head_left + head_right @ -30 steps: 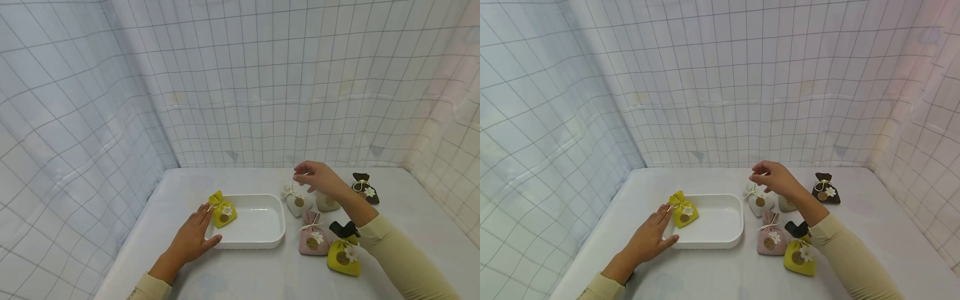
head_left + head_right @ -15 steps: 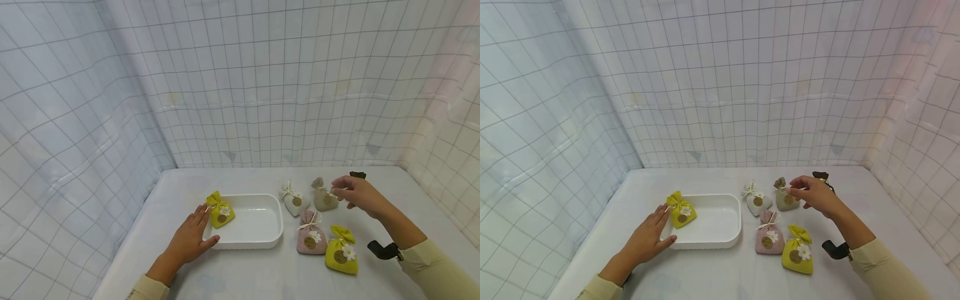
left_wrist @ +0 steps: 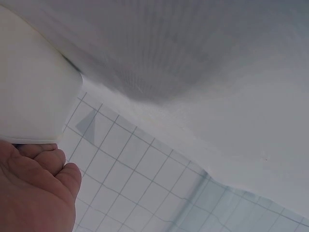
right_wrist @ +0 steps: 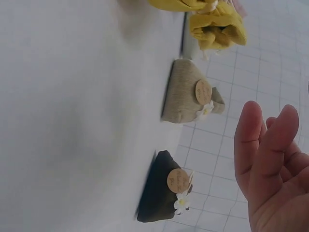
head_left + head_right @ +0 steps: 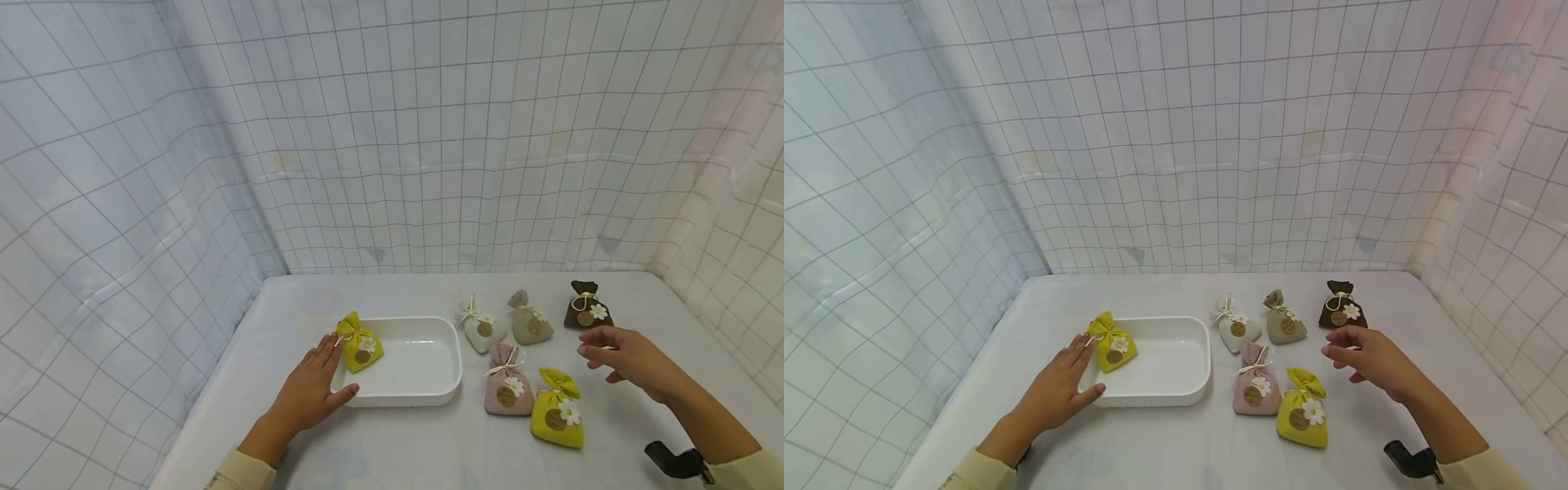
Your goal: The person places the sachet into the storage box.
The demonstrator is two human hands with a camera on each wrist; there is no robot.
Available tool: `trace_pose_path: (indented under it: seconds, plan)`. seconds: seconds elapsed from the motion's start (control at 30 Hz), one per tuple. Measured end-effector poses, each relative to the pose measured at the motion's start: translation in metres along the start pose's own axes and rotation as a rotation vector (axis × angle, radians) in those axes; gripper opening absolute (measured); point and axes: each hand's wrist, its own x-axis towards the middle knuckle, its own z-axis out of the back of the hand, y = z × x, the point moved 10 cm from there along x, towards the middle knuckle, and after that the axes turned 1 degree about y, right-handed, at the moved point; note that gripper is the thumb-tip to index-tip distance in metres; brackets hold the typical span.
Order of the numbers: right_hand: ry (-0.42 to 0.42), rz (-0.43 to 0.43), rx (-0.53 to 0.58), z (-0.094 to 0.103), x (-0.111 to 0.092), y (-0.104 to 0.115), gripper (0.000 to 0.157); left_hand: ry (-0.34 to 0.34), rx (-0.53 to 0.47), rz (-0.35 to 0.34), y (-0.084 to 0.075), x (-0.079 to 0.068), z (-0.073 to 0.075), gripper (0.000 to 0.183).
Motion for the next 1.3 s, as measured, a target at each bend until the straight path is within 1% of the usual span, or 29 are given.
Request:
trace_pose_path:
  seconds: [0.23,0.37,0.5,0.73,0.87,1.13,1.3]
  plan:
    - [0.021,-0.094,0.032,-0.011,-0.012,-0.027,0.053,-0.021,-0.005,-0.004,-0.001,0.000,0.001,0.089]
    - [0.044,-0.145,0.049,-0.021,-0.018,-0.039,0.051,-0.010,-0.009,-0.001,0.000,0.000,0.000,0.090]
    - [0.059,-0.170,0.051,-0.028,-0.022,-0.047,0.049,0.002,-0.012,0.009,0.000,0.000,-0.001,0.091]
    - [0.107,-0.192,0.054,-0.040,-0.027,-0.055,0.046,-0.003,-0.011,0.014,0.000,0.000,-0.001,0.091]
    - [0.128,-0.208,0.056,-0.046,-0.028,-0.058,0.047,-0.011,-0.015,0.011,0.001,0.000,0.000,0.090]
    - [0.220,-0.163,0.087,-0.059,-0.029,-0.060,0.046,-0.002,-0.016,0.009,0.000,-0.001,0.001,0.090]
    - [0.279,-0.162,0.074,-0.068,-0.030,-0.060,0.045,0.003,-0.011,0.007,-0.001,-0.001,0.000,0.090]
